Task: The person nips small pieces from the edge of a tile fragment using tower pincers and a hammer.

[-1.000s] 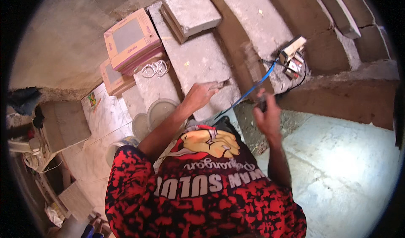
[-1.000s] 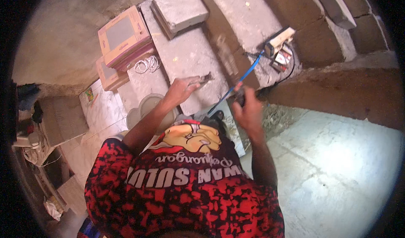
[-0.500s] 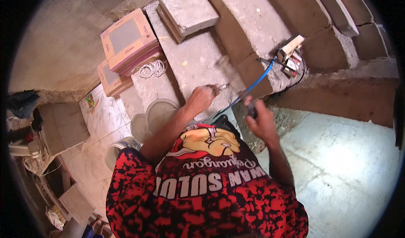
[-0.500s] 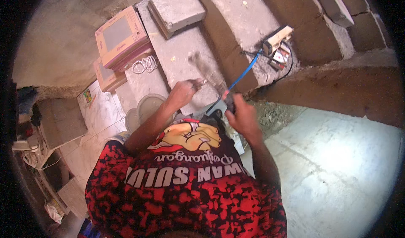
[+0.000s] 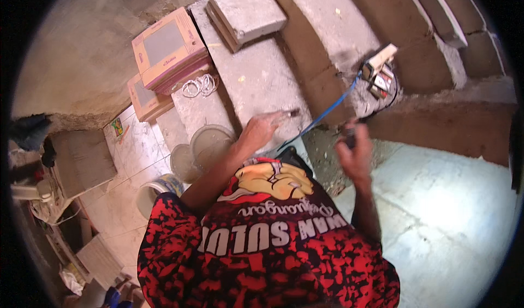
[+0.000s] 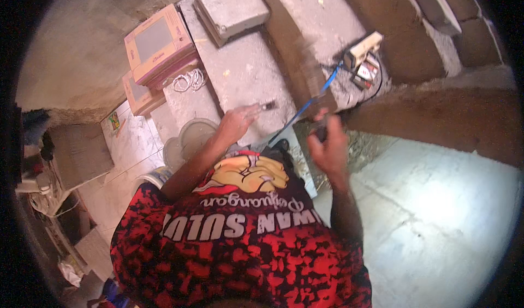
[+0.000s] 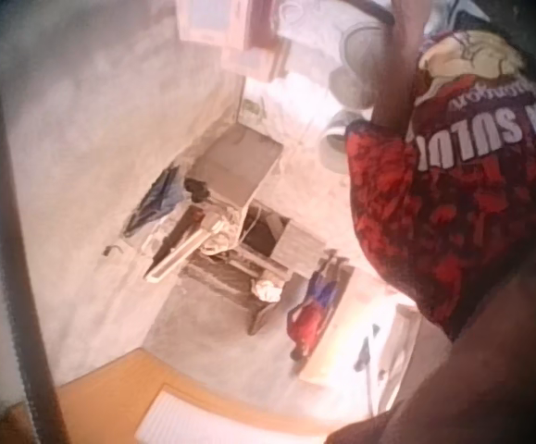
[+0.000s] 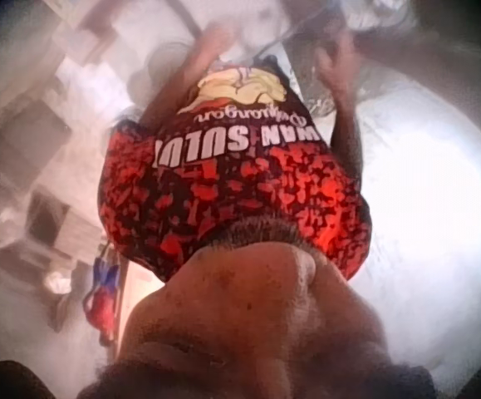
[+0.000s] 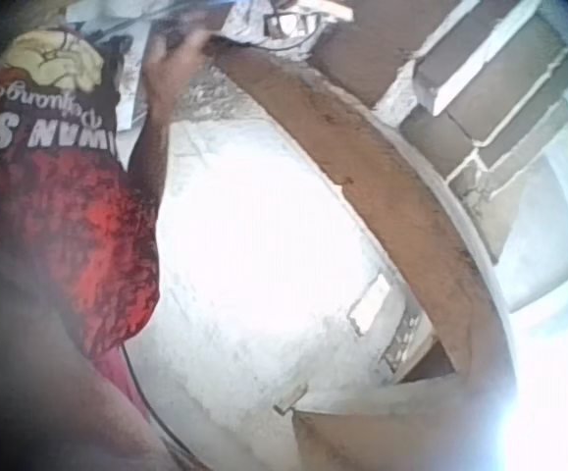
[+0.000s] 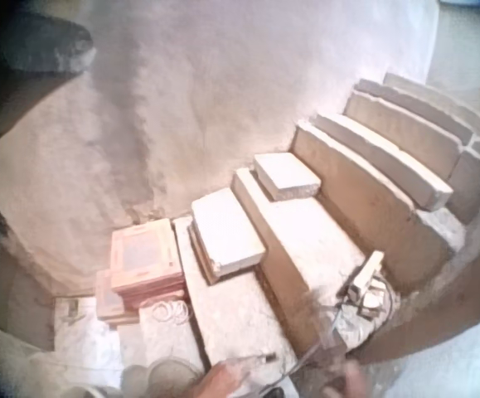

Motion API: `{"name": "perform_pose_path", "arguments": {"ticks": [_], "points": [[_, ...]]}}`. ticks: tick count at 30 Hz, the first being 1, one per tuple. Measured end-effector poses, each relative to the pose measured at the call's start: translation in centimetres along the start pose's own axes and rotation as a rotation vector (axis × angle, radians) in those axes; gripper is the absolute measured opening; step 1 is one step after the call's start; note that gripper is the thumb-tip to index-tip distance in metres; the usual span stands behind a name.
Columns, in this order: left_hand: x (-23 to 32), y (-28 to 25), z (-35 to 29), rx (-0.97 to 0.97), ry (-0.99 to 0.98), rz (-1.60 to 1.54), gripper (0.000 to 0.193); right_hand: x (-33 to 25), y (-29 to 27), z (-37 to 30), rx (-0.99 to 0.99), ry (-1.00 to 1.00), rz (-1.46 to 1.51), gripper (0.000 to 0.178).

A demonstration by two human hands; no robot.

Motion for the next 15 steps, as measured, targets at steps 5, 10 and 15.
{"name": "perform_pose_path", "arguments": {"ticks": [5,10,15], "points": [[-0.3,-0.2,0.8,0.068,-0.069,0.003,0.034,-7.4,-3.7,1.0,0.540,-0.521,0.484,0.015],[0.6,-0.7,1.3,0.003,-0.127,-0.075,0.033,4.8,3.1,-2.5,-0.068,0.081,-0.185,0.017],[-0.2,-0.9,0.7,0.037,-0.144,-0.049,0.032,-2.7,-2.0,-0.6,0.196,-0.251,0.033,0.030]]}}
Point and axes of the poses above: each hand's wrist, its own z-axis towards the middle knuckle, its own y-axis out of the palm, x = y × z, the point moved 3 cm from there along z, towards the middle knuckle, and after that the axes turned 11 degrees about z, right-handed, at the moved point
